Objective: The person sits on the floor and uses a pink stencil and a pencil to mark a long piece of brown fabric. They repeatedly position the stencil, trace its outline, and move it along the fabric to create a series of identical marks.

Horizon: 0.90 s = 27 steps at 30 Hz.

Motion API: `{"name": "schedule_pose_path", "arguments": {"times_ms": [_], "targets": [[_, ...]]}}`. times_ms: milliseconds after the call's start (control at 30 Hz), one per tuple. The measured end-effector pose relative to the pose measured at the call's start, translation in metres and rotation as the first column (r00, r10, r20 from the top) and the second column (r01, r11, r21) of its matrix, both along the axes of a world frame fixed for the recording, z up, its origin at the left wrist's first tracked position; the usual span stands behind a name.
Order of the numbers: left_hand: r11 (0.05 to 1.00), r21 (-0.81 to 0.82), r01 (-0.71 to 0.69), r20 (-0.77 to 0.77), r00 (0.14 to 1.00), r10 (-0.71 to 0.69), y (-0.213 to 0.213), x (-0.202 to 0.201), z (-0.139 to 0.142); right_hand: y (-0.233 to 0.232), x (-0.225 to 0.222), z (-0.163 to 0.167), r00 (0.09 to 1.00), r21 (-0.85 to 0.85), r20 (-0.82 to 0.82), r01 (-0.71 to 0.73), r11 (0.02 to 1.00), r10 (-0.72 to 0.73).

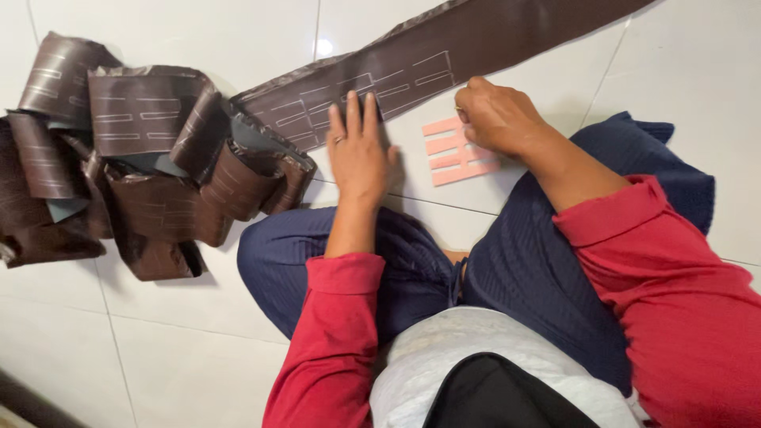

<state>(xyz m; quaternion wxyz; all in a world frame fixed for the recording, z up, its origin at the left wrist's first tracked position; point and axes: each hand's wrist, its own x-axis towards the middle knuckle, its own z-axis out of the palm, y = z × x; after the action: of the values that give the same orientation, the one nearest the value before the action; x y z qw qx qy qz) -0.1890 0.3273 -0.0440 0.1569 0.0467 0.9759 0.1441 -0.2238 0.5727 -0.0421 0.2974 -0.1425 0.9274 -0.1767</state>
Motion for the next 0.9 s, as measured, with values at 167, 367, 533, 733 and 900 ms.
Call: {"name": "schedule_pose_path", "arguments": {"times_ms": [167,367,533,733,900], "targets": [[0.978,-0.202,-0.053,0.104,0.992,0.075,-0.030,0.003,-0.003,0.003,-0.009,0.014,0.997,-0.066,0.028,0.079,0.995,-0.078],[0.868,-0.486,-0.102,0.125,0.975,0.185,-0.066,-0.003,0.008,-0.023,0.011,0.019,0.986,0.016,-0.121,-0.110,0.994,0.111],[0.900,-0.401,-0.173,-0.126,0.983,0.133,-0.056,-0.004,0.020,-0.032,0.020,0.008,0.978,0.006,-0.165,-0.126,0.992,0.126],[0.955,0.228,-0.189,0.066,0.982,0.178,-0.016,-0.007,0.014,-0.023,0.012,0.006,0.996,-0.116,-0.034,-0.089,0.989,0.085],[0.826,0.520,-0.219,0.243,0.965,0.103,0.007,-0.016,0.011,-0.007,-0.013,0.012,0.998,-0.324,-0.053,0.012,0.946,-0.030]]}}
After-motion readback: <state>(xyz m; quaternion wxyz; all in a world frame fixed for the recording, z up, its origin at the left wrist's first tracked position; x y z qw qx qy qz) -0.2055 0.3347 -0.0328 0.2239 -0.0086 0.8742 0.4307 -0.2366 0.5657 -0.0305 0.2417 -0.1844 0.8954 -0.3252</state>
